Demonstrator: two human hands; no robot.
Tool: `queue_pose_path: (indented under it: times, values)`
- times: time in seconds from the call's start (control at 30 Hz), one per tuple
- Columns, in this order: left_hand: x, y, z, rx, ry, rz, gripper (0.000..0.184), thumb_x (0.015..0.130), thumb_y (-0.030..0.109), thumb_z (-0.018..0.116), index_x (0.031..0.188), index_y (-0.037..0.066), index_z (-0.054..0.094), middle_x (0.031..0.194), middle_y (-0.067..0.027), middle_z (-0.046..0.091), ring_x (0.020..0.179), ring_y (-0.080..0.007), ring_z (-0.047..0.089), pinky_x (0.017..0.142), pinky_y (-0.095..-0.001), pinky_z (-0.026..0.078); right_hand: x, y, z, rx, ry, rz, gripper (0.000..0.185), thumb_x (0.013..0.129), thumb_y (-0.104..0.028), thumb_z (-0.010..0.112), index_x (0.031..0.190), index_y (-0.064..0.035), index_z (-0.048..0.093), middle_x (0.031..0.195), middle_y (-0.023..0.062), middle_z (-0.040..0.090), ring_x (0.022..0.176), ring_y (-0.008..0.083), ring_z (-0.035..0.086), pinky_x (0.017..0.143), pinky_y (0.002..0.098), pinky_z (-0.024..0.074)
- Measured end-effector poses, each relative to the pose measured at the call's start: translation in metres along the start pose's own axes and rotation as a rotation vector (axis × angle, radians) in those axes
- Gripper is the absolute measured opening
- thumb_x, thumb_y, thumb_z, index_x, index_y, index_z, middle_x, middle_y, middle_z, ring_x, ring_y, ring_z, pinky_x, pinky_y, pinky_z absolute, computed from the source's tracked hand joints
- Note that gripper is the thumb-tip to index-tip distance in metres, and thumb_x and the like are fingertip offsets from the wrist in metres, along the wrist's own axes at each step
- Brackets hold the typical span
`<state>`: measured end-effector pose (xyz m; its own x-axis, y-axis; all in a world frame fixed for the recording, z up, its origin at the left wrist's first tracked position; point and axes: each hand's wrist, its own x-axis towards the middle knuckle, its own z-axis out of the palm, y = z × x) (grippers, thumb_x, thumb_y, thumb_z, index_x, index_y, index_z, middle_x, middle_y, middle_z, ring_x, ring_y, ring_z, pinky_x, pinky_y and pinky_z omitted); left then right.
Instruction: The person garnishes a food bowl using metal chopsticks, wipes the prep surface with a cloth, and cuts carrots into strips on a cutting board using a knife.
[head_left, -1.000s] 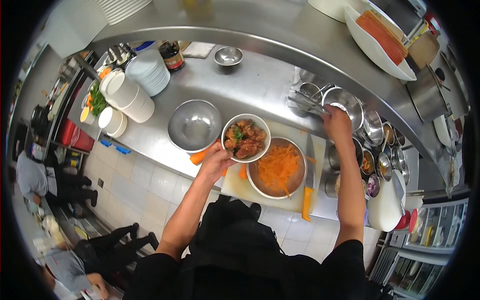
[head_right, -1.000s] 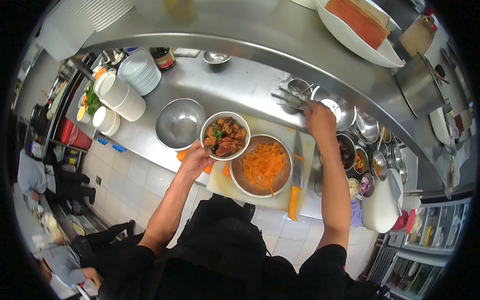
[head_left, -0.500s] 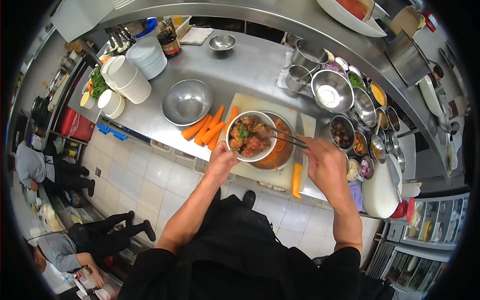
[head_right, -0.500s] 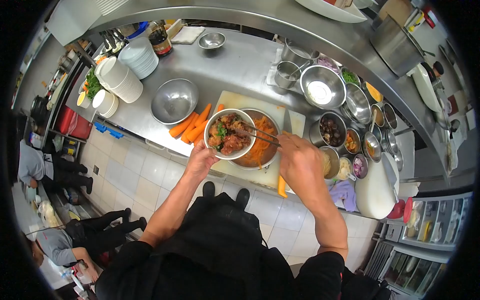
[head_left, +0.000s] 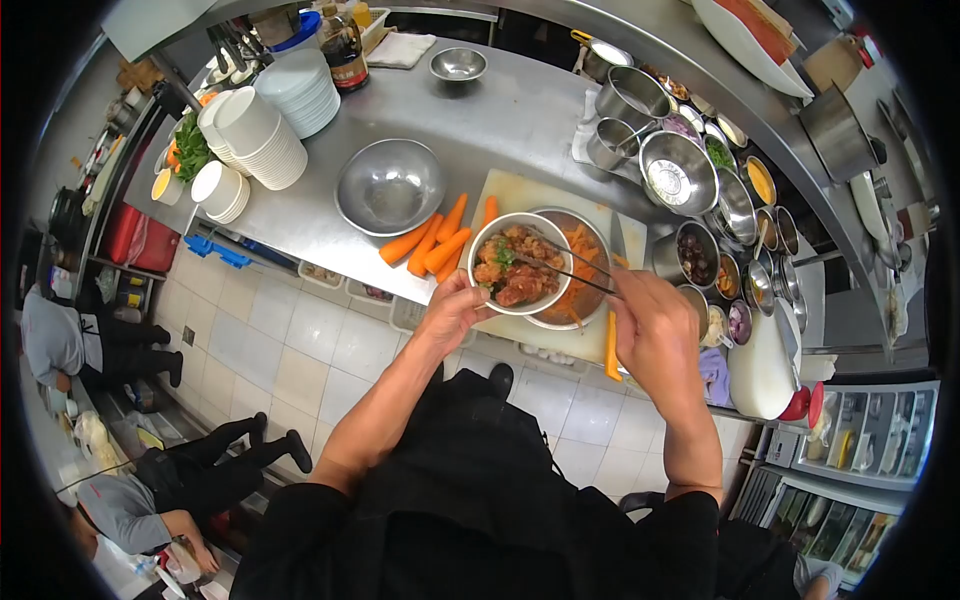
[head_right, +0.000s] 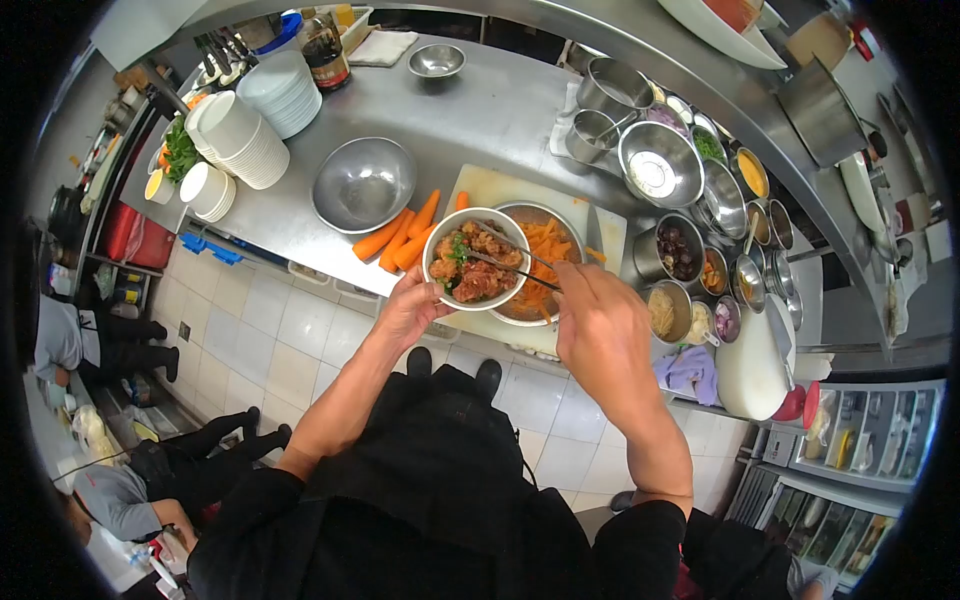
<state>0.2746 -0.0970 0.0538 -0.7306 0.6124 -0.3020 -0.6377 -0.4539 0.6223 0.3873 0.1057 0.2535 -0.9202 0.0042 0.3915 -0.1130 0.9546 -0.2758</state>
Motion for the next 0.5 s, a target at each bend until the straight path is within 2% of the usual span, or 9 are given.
queue_pose_path:
  times: [0.1, 0.2, 0.5]
  values:
    - [-0.003, 0.003, -0.003, -0.008, 0.022, -0.012, 0.019, 0.085, 0.006, 0.067, 0.086, 0.009, 0.048, 0.107, -0.01, 0.062, 0.101, -0.0225, 0.064, 0.089, -0.0465, 0.055, -0.002, -0.008, -0.005, 0.045, 0.007, -0.137, 0.03, 0.068, 0.007, 0.063, 0.098, 0.0032, 0.064, 0.077, 0.0156, 0.06, 0.072, 0.0343, 0.061, 0.065, 0.0439, 0.0493]
    - [-0.002, 0.001, -0.005, -0.002, 0.016, 0.027, 0.02, 0.084, 0.005, 0.067, 0.087, 0.01, 0.048, 0.107, -0.0092, 0.062, 0.1, -0.0224, 0.064, 0.088, -0.0452, 0.055, -0.004, -0.023, -0.003, 0.04, -0.164, -0.088, 0.029, 0.066, 0.006, 0.061, 0.094, 0.0031, 0.063, 0.078, 0.0158, 0.061, 0.072, 0.0346, 0.062, 0.064, 0.0434, 0.0501]
    - [-0.006, -0.003, -0.006, 0.125, 0.008, 0.118, 0.023, 0.084, 0.004, 0.068, 0.087, 0.011, 0.046, 0.102, -0.0042, 0.059, 0.088, -0.0155, 0.061, 0.079, -0.0326, 0.053, 0.014, -0.031, 0.007, -0.021, -0.37, -0.111, 0.017, 0.065, 0.003, 0.061, 0.082, 0.0046, 0.061, 0.074, 0.0195, 0.062, 0.066, 0.0348, 0.065, 0.059, 0.0425, 0.0527]
